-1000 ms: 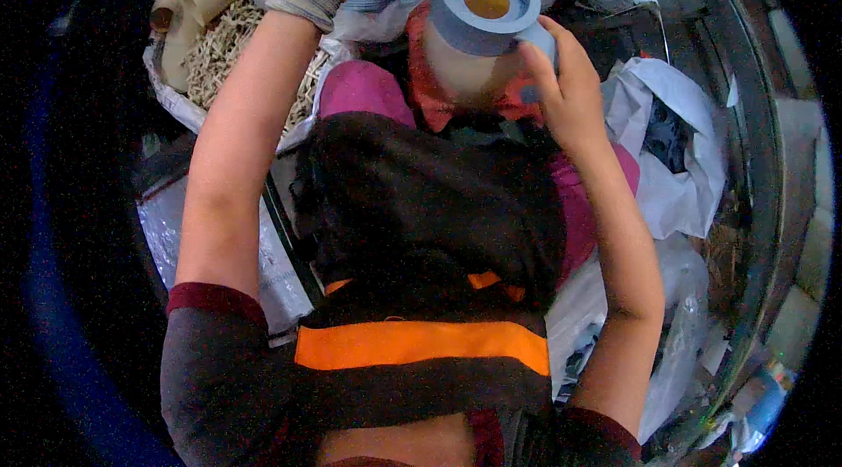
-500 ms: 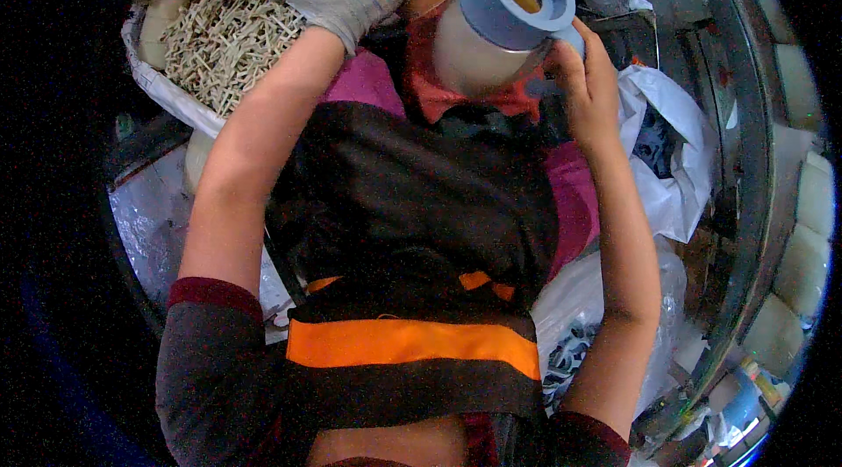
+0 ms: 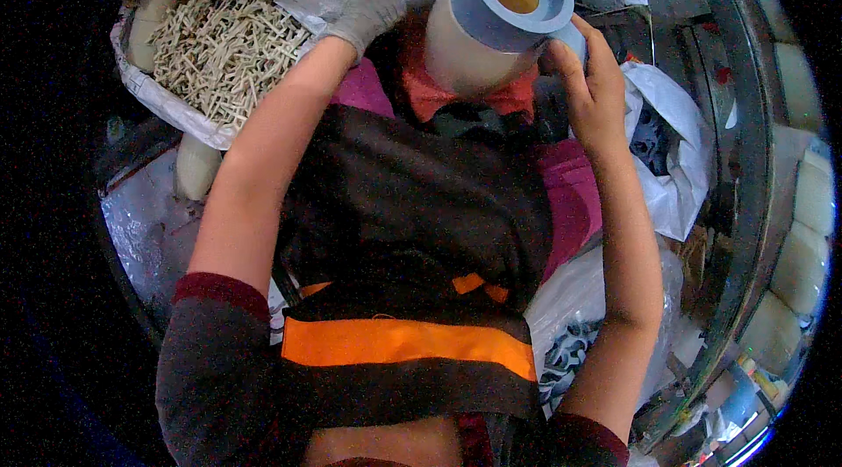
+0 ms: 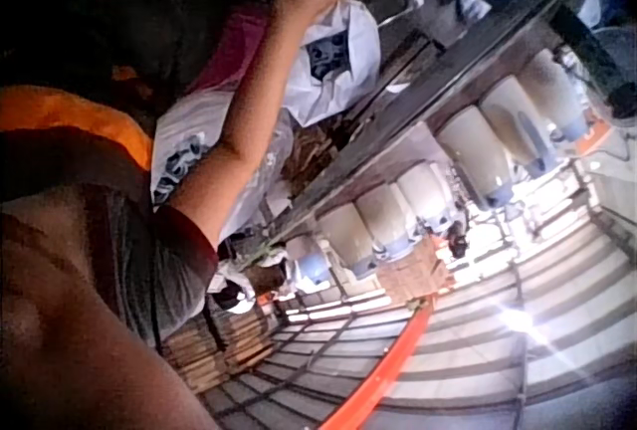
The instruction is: The person sits on the floor and repeatedly assembles plastic pitchers by attaching gray lids to white bodies. They pick up a pitcher body, place a lid on top, and then set the assembled unit aside. The process is repeated multiple times with identical components.
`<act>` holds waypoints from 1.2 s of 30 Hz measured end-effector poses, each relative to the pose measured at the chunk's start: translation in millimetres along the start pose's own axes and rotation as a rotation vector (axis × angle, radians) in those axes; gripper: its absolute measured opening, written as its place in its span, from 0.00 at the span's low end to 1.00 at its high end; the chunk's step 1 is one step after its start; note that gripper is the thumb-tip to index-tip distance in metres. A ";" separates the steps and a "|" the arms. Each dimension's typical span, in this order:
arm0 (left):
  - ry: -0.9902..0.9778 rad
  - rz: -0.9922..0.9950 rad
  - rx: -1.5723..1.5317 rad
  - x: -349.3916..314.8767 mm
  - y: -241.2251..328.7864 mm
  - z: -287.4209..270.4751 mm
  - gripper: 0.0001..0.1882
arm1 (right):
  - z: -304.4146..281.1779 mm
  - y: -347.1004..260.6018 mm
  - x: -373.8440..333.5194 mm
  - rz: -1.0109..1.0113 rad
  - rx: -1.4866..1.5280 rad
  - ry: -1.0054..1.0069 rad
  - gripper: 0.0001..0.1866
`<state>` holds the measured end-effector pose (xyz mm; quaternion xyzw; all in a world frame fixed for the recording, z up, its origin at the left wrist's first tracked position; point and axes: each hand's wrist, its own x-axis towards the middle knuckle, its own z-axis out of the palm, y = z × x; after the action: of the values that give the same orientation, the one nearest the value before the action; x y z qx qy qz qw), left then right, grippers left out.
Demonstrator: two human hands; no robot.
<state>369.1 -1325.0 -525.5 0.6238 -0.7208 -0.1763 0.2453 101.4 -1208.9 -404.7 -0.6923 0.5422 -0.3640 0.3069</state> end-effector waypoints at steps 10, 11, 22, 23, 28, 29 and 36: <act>-0.149 -0.025 0.150 -0.1 3.6 6.0 0.39 | -5.5 9.2 3.2 -0.050 0.028 -0.019 0.19; -0.160 -0.028 0.157 0.1 3.3 6.3 0.39 | -6.6 8.3 3.6 -0.031 0.033 -0.036 0.19; -0.014 0.138 0.252 17.6 18.3 20.5 0.37 | -10.6 12.4 1.9 -0.082 -0.061 -0.027 0.20; 0.047 0.172 0.292 20.1 12.1 27.1 0.36 | -8.0 11.5 3.1 -0.086 -0.073 -0.014 0.20; -0.124 0.349 -0.688 -8.2 78.2 2.2 0.22 | -10.5 6.8 -6.2 0.045 0.031 0.014 0.19; -0.105 0.386 -0.739 -18.5 85.6 -0.8 0.21 | -5.3 -2.8 -9.1 0.042 0.062 0.126 0.16; -0.895 -0.387 -1.741 -123.5 124.0 -63.6 0.20 | -39.0 -60.7 -78.6 0.582 0.463 -0.136 0.20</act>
<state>317.3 -1180.2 -420.6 0.2094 -0.2522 -0.8992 0.2899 89.1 -1120.0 -347.0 -0.4443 0.5981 -0.3275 0.5811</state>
